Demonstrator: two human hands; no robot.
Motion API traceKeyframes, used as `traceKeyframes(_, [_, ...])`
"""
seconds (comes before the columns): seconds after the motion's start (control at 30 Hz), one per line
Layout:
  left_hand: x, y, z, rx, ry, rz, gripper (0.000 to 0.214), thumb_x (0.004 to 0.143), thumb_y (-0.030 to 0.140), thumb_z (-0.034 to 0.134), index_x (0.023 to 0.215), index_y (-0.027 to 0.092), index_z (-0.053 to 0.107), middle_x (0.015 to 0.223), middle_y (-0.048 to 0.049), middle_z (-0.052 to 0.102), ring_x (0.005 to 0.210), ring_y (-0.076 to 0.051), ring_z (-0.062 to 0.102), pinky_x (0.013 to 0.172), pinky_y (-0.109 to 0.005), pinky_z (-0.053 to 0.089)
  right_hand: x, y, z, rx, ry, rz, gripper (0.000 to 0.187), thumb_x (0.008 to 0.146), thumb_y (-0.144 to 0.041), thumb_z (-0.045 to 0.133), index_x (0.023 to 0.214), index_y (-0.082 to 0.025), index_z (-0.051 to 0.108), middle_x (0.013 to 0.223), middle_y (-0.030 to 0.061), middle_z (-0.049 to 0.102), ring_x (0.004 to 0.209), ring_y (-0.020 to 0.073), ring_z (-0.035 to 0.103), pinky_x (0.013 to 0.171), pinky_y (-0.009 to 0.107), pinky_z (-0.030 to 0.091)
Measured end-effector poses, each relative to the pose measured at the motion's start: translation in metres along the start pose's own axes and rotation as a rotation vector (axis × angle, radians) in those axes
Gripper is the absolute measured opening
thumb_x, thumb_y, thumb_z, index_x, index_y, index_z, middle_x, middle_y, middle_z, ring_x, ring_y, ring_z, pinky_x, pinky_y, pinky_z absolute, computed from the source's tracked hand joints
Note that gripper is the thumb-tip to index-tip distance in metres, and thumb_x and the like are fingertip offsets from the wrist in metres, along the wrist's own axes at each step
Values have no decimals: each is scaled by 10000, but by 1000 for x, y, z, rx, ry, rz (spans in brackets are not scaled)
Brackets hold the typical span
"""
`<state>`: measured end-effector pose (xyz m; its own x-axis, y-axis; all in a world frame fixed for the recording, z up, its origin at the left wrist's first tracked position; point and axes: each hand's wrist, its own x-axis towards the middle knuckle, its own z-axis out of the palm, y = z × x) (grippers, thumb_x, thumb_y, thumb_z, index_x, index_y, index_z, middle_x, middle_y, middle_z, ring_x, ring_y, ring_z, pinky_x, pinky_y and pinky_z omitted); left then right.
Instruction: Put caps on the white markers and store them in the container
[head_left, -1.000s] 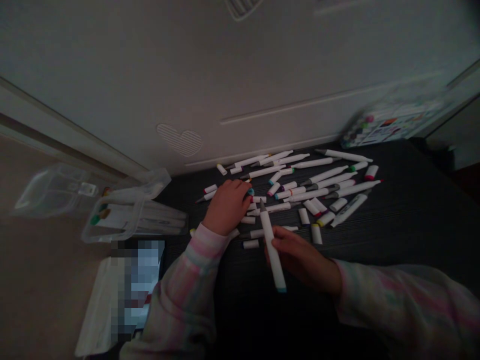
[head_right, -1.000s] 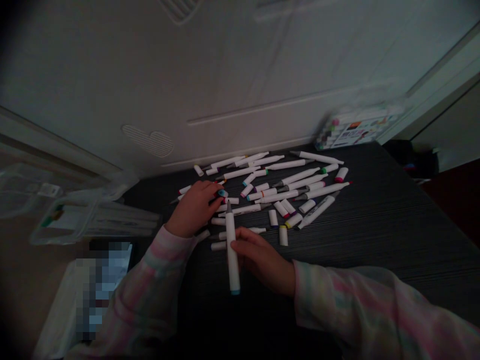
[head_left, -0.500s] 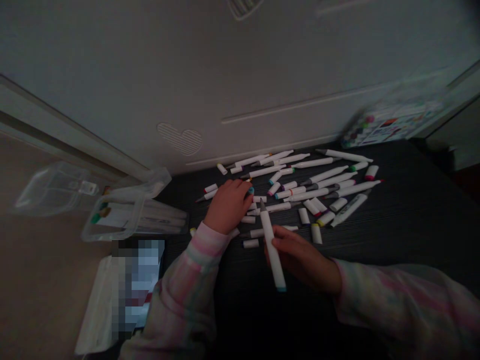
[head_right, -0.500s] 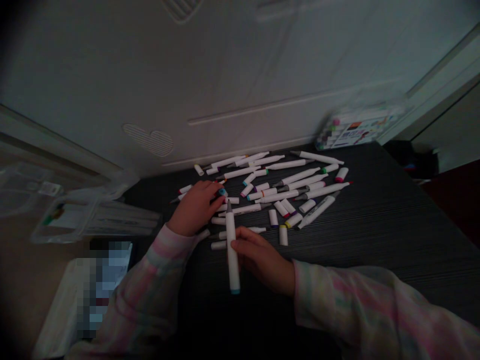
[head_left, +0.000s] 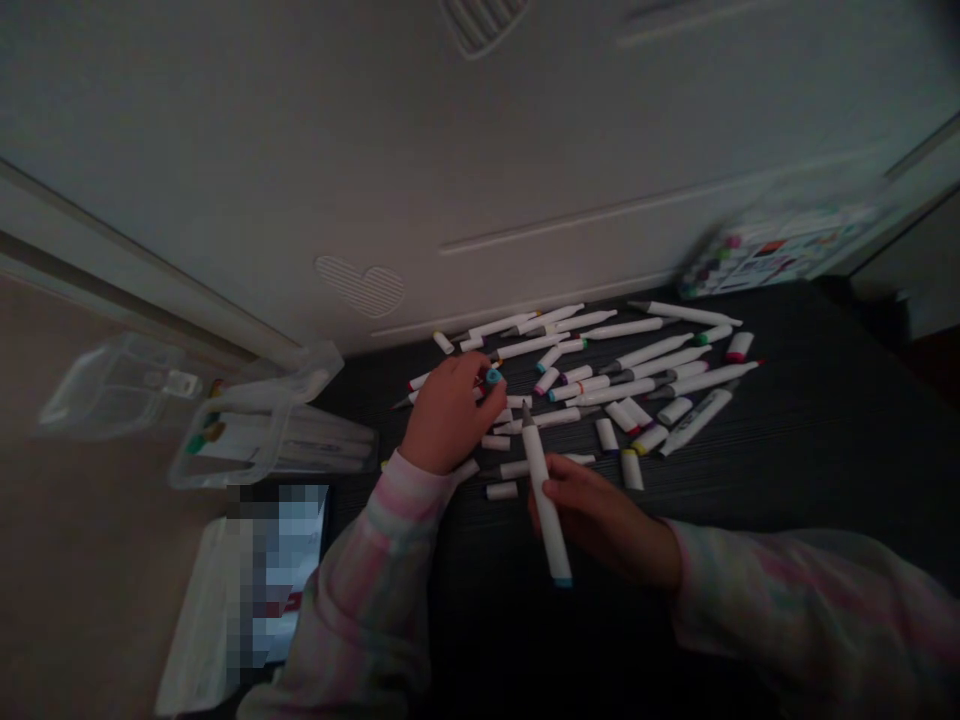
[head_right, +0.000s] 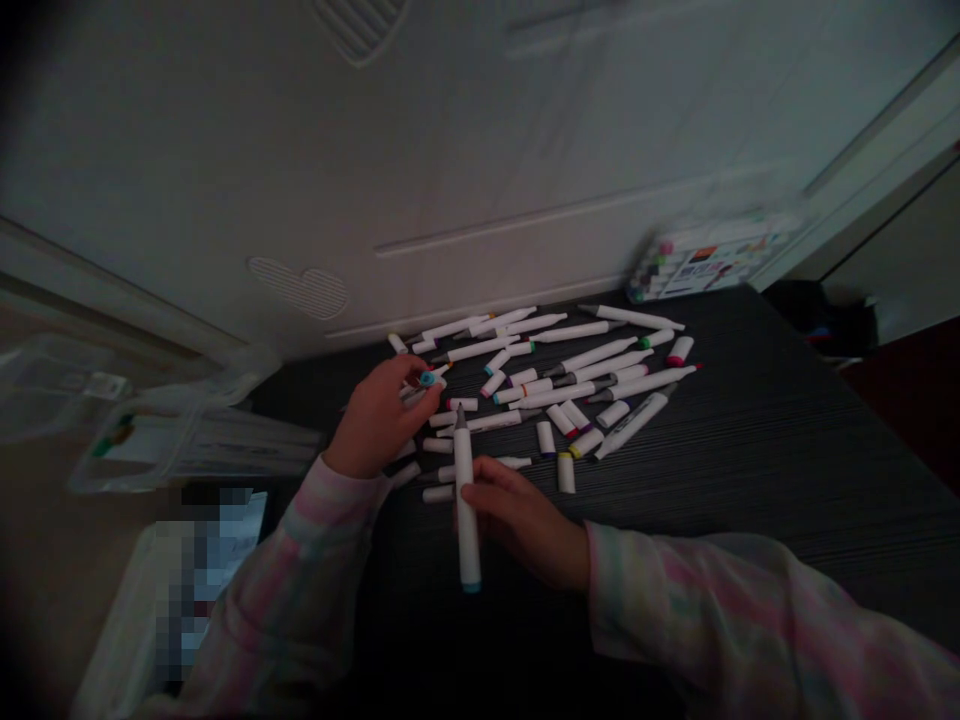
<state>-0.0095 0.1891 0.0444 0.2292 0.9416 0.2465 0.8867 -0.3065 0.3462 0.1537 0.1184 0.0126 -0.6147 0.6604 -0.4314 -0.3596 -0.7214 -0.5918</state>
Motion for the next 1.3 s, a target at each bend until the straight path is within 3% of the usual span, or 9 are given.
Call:
traceKeyframes(0.3, [-8, 1, -42, -27, 293, -171, 104, 729, 233, 522, 819, 181, 529, 743, 8, 605, 677, -126, 578, 640, -219, 432, 4, 0, 1, 46, -53, -27, 245, 656, -317, 634, 772, -155, 490, 625, -25, 524, 542, 83, 474, 524, 222, 342])
traceKeyframes(0.43, [-22, 4, -48, -50, 262, -182, 125, 731, 250, 527, 843, 195, 522, 772, 5, 623, 705, -144, 597, 650, -236, 437, 5, 2, 1, 39, -69, -50, 236, 665, -318, 629, 771, -157, 492, 637, -31, 503, 545, 76, 452, 529, 222, 334])
traceKeyframes(0.57, [-44, 12, -36, -151, 143, -163, 133, 743, 233, 515, 871, 196, 515, 783, -5, 618, 719, -144, 593, 651, -231, 439, 5, 4, -2, 24, -95, -49, 229, 680, -316, 619, 798, -162, 498, 647, -31, 503, 558, 83, 462, 546, 230, 348])
traceKeyframes(0.7, [-62, 21, -20, -386, 82, -244, 121, 748, 204, 516, 869, 205, 516, 792, 0, 610, 730, -130, 585, 652, -214, 433, 1, 4, -2, 0, -73, -21, 234, 675, -334, 629, 763, -161, 499, 604, -37, 499, 538, 82, 453, 525, 222, 338])
traceKeyframes(0.87, [-65, 20, -5, -949, 216, -486, 167, 743, 224, 533, 907, 198, 528, 771, 0, 611, 698, -119, 578, 661, -228, 442, -3, 1, -1, -42, -10, 29, 209, 684, -309, 638, 772, -161, 521, 623, -32, 515, 582, 87, 471, 549, 215, 348])
traceKeyframes(1.03, [-63, 12, -5, -1528, 321, -729, 107, 695, 207, 544, 790, 158, 536, 670, -8, 643, 581, -105, 571, 577, -219, 447, -5, 1, -2, -120, 4, 52, 203, 705, -321, 625, 795, -169, 526, 644, -31, 514, 592, 86, 464, 559, 214, 354])
traceKeyframes(1.17, [-64, 9, -7, -1768, 312, -855, 105, 674, 208, 546, 761, 149, 543, 655, -15, 651, 565, -103, 572, 577, -224, 458, -6, 1, -2, -245, -87, 25, 222, 705, -347, 630, 808, -176, 531, 636, -35, 510, 572, 78, 444, 540, 207, 338])
traceKeyframes(1.3, [-64, 10, -5, -1847, 266, -884, 108, 673, 201, 545, 760, 142, 567, 647, -24, 653, 571, -109, 583, 581, -229, 467, -7, -2, 1, -359, -91, 50, 274, 684, -359, 645, 844, -183, 511, 735, -10, 536, 665, 101, 476, 623, 233, 370])
